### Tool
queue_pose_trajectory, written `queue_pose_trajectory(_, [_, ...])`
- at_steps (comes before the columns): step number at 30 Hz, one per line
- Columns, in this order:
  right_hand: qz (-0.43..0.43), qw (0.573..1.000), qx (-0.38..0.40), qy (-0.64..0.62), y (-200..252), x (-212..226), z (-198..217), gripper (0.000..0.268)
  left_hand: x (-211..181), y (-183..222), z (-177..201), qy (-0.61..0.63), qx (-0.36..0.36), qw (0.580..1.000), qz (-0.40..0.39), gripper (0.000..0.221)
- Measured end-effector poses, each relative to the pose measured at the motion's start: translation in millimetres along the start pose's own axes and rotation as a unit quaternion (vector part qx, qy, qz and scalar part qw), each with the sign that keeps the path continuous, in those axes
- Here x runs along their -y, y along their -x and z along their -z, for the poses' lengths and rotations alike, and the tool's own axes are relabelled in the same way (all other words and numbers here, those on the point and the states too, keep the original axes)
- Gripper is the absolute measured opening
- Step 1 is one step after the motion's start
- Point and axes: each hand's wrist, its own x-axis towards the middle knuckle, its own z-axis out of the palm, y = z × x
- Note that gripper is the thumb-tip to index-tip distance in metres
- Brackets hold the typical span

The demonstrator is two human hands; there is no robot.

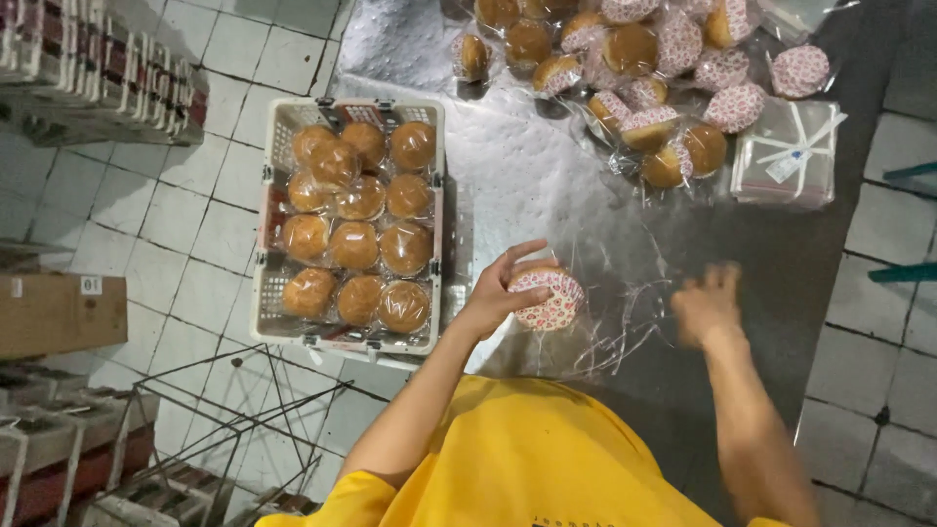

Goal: The person packages individual buns into plastic bags and places them into a plastic crate on a metal table.

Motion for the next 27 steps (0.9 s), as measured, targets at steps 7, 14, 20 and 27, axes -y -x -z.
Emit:
queue_pose_trajectory(7, [0.222,0.78,-0.09,-0.578,17,110,-67,0.085,9,-14,-51,-0.258,-0.149,0.953,-0.06,0.109])
queue_pose_trajectory(14, [0.235,0.671,0.022,-0.703,24,87,-16,0.071,-24,-25,-37,-0.405,-0.058,0.91,0.063,0.124])
queue_pose_trajectory(20, [0.258,0.558,0.109,-0.781,50,86,-50,0.078,-7,-38,-25,-0.027,-0.094,0.995,-0.027,0.015])
queue_pose_trajectory(27, [0.281,0.652,0.064,-0.702,73,91,-4,0.054,-16,-25,-56,-0.019,-0.125,0.991,-0.045,0.017])
